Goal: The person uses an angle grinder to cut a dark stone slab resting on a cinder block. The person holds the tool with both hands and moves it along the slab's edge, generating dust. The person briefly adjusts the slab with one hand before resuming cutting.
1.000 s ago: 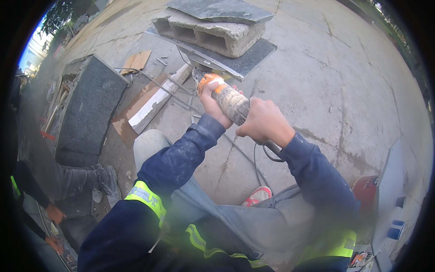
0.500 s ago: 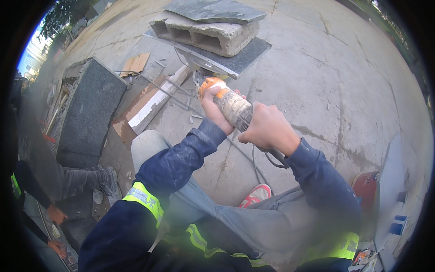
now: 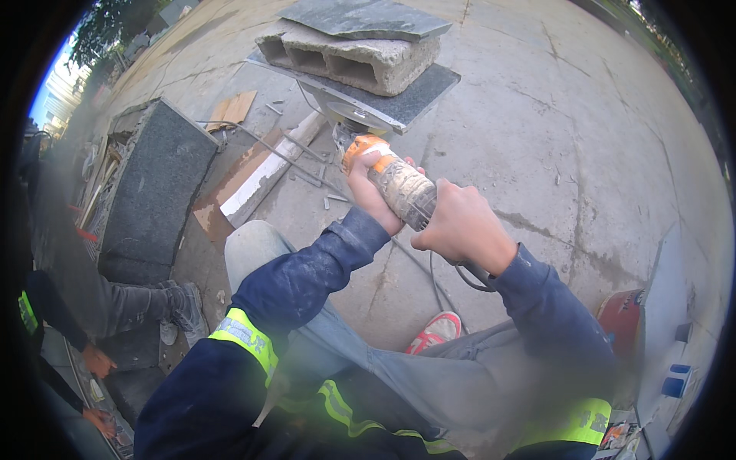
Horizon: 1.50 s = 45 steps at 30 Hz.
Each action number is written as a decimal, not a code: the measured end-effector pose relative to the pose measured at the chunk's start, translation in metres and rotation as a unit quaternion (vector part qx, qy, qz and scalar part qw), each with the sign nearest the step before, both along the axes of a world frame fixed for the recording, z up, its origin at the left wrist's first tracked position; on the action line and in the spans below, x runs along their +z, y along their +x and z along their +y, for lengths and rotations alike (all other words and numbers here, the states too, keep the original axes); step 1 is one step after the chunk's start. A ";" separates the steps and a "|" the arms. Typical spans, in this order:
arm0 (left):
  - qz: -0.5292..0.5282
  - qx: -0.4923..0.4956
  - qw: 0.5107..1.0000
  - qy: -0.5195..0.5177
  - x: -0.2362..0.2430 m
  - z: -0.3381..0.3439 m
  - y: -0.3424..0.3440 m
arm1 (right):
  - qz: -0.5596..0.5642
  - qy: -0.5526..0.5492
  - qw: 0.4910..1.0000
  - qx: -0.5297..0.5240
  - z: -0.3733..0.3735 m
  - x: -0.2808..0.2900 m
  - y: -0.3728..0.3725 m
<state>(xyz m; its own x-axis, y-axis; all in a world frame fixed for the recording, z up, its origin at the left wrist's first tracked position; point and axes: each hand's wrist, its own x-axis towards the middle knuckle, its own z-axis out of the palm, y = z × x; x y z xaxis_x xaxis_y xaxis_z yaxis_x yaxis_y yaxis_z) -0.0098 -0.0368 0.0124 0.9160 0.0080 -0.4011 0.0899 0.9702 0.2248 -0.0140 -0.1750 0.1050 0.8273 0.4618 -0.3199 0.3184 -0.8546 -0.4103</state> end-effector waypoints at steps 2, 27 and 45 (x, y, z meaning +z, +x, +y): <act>0.000 -0.002 1.000 -0.012 -0.001 0.002 0.001 | -0.001 -0.006 1.000 -0.004 0.001 0.001 0.000; -0.006 0.005 1.000 0.022 -0.006 0.011 0.009 | -0.015 0.007 1.000 0.012 0.010 -0.005 0.008; -0.016 0.017 0.999 0.038 -0.026 0.022 0.025 | -0.007 -0.006 1.000 0.019 0.019 -0.033 0.025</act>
<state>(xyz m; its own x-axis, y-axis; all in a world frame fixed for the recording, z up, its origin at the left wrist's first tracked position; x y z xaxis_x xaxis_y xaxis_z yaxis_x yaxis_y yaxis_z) 0.0147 -0.0150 -0.0140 0.9273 0.0678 -0.3682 0.0491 0.9529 0.2993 0.0115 -0.1561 0.0724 0.8136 0.4900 -0.3130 0.3573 -0.8460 -0.3957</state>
